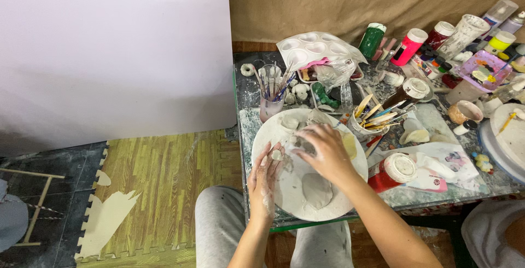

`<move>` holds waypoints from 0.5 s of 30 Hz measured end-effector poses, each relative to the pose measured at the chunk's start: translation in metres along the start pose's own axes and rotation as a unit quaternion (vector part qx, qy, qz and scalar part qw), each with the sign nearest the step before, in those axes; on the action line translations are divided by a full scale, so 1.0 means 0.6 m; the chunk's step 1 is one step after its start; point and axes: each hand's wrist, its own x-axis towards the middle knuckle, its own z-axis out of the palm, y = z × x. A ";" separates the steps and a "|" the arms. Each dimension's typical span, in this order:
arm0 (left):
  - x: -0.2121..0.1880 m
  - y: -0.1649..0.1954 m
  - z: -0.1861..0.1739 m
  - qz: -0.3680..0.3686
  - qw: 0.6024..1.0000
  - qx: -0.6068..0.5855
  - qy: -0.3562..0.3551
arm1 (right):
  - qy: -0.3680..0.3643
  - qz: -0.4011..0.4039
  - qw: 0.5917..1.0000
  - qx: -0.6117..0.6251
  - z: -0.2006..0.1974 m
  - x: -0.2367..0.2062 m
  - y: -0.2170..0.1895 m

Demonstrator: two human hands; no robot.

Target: The person flattens a lump of clay on a plate using a wooden stick, then rolls and shapes smaller pieces of clay by hand into small forms. The person works continuously with the clay on the plate throughout the clip.

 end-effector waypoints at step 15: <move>-0.003 0.001 0.007 -0.003 1.000 -0.017 -0.005 | -0.071 0.123 0.986 -0.088 -0.030 -0.015 -0.004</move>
